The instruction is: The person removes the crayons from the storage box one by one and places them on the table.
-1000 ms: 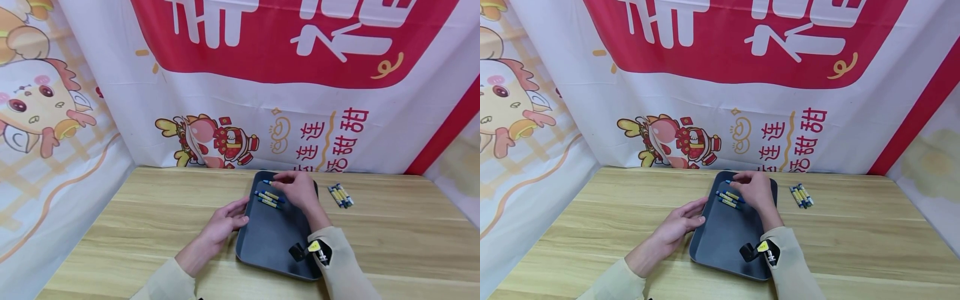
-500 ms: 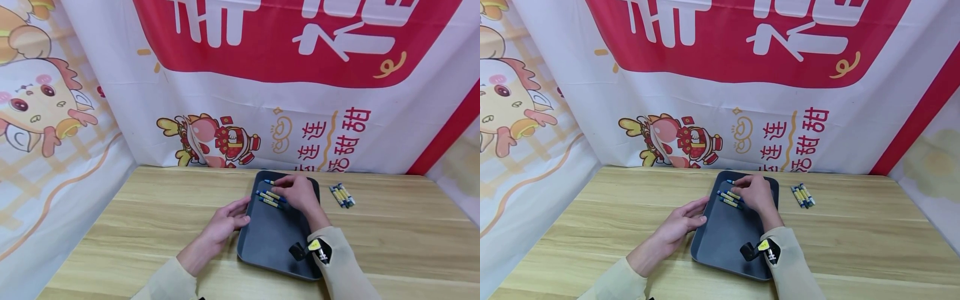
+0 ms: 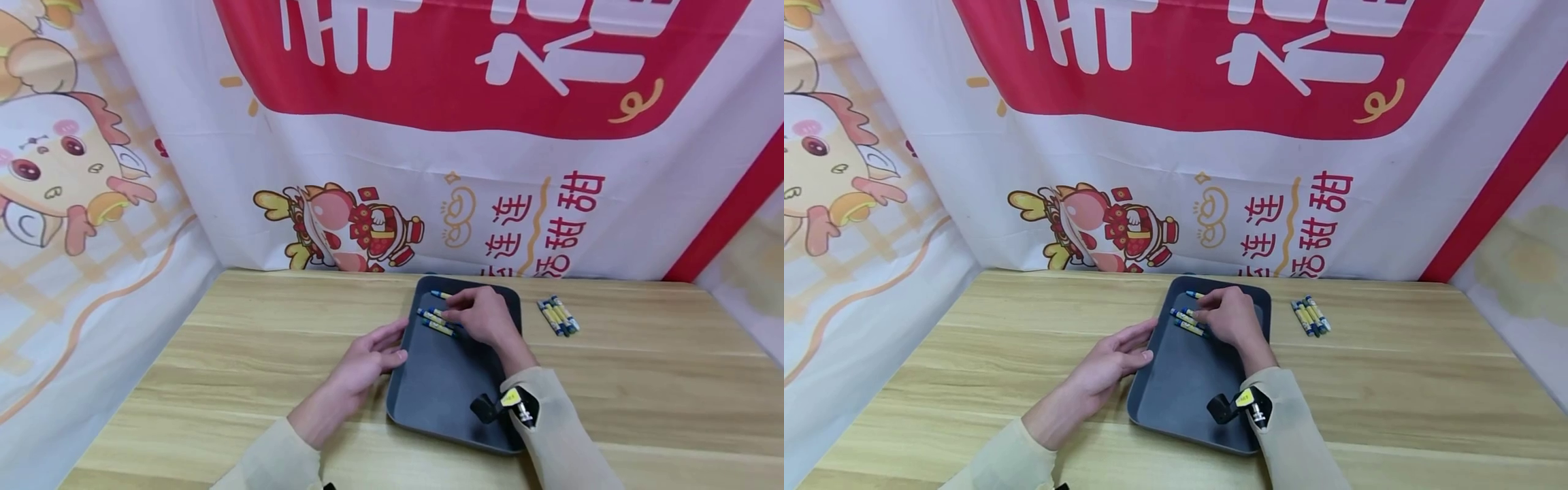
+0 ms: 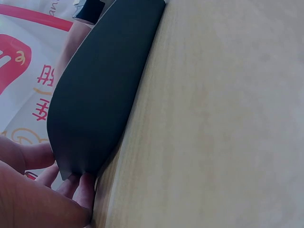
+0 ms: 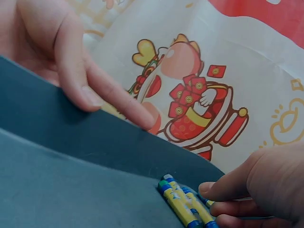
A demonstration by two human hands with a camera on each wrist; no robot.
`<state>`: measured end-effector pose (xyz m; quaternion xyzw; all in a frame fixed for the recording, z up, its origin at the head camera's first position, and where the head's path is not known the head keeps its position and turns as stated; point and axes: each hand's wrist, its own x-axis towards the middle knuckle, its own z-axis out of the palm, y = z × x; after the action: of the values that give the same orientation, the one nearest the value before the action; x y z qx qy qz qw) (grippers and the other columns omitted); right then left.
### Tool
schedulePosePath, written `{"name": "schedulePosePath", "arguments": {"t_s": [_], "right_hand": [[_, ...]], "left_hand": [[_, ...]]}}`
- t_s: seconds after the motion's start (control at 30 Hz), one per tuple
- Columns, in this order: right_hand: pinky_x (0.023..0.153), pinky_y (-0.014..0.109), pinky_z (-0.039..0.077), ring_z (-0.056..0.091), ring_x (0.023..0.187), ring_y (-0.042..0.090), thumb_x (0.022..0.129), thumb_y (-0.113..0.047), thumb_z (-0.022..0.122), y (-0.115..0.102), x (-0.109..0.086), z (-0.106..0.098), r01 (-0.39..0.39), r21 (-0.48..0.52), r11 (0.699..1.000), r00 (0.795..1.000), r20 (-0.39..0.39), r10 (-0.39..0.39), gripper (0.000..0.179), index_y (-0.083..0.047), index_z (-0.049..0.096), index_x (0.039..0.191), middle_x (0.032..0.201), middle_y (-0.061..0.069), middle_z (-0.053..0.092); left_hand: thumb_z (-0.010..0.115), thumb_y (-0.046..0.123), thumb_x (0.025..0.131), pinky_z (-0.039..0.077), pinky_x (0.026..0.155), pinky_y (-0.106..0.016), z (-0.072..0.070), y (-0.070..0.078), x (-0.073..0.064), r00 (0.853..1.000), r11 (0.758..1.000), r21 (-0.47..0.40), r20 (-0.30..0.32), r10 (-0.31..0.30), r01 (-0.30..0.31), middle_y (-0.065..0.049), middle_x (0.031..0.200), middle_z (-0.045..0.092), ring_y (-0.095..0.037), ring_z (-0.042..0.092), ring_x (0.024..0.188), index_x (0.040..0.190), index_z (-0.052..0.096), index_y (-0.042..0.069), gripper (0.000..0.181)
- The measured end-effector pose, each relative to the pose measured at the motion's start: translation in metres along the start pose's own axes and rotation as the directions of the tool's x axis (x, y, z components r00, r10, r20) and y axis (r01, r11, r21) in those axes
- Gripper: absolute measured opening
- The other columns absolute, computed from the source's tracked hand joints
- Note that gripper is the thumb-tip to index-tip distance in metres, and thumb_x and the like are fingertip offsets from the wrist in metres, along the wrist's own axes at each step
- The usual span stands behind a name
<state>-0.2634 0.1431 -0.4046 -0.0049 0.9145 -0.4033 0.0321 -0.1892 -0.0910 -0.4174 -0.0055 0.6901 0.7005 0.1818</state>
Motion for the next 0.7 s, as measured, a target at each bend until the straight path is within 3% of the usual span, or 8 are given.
{"name": "schedulePosePath", "arguments": {"t_s": [0.33,0.7], "right_hand": [[0.090,0.042,0.053,0.064,0.098,0.024,0.098,-0.019,0.077,-0.0010,0.0011,0.0043,-0.002,-0.076,0.997,0.998,0.057,0.006,0.023,-0.014,0.080,0.120,0.111,0.008,0.076],[0.088,0.040,0.054,0.064,0.093,0.022,0.098,-0.014,0.075,-0.0001,0.0032,0.0058,0.017,-0.075,0.997,0.996,0.087,-0.010,0.019,-0.012,0.082,0.116,0.104,0.007,0.076]], "left_hand": [[0.062,0.004,0.103,0.040,0.125,-0.054,0.0008,0.0015,0.0002,1.000,1.000,-0.005,-0.002,-0.014,0.014,-0.015,0.162,0.052,-0.035,0.049,0.151,0.159,0.051,0.017,0.059],[0.062,0.004,0.103,0.040,0.125,-0.054,0.0007,0.0008,0.0011,1.000,1.000,-0.003,0.003,-0.013,0.013,-0.015,0.164,0.051,-0.035,0.048,0.152,0.159,0.051,0.018,0.059]]}}
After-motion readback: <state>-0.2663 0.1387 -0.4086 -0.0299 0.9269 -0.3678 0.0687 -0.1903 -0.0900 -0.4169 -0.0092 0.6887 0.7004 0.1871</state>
